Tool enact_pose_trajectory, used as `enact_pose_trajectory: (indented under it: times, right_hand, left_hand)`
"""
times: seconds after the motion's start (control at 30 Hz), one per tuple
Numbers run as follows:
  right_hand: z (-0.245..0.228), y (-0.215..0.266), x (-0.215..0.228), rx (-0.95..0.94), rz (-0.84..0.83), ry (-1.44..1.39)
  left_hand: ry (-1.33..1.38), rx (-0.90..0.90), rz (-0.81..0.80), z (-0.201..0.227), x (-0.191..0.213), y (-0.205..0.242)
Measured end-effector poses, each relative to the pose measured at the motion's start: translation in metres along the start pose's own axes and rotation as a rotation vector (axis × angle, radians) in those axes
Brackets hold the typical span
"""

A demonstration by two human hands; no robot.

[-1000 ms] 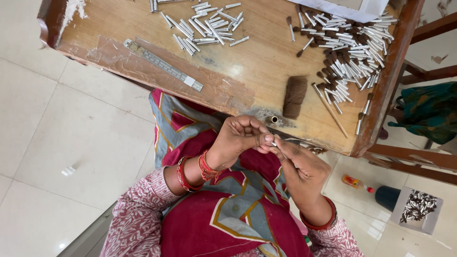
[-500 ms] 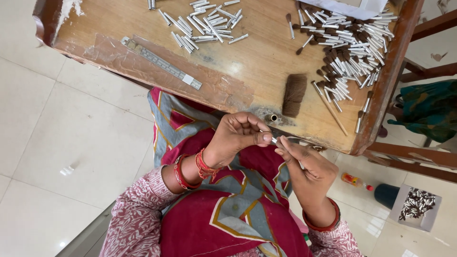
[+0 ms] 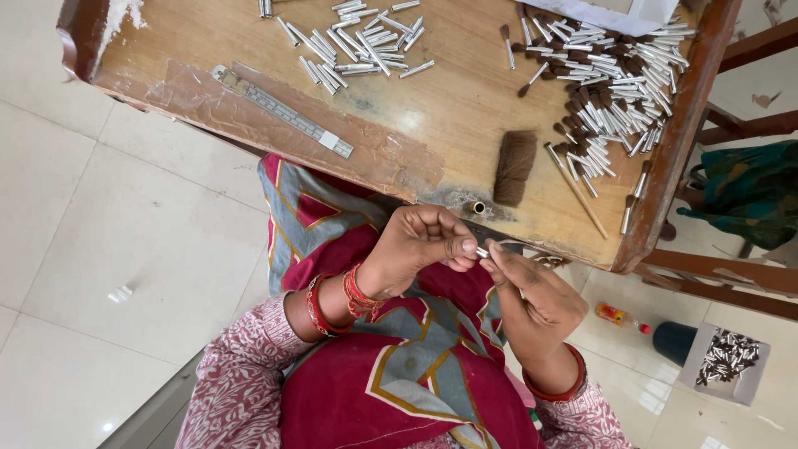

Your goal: The person sits on the floor and repeatedly picks up small metal cylinders and brush-like components from a wooden table. They insert the brush end into the cylinder, then place the assembled unit on the table. The process is repeated continuously with many similar parts visible.

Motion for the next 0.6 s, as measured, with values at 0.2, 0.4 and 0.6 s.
enact_pose_trajectory:
  times: [0.2, 0.4, 0.6]
  right_hand:
    - [0.000, 0.002, -0.002, 0.077, 0.030, 0.029]
    - [0.025, 0.022, -0.007, 0.188, 0.136, 0.181]
    - [0.042, 0.034, -0.019, 0.164, 0.128, 0.246]
  left_hand:
    - [0.050, -0.037, -0.029, 0.003, -0.002, 0.004]
    - [0.162, -0.006, -0.003, 0.001, 0.001, 0.003]
    - [0.211, 0.015, 0.022, -0.006, 0.001, 0.004]
Point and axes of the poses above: each hand's wrist, its own y-axis away from the middle knuckle, its own x-axis out of the back of the hand, z = x × y, the point moved 4 cm from there along -y, towards the middle knuckle, and after that the axes turned 6 degrees about -x, right-handed, at the moved point
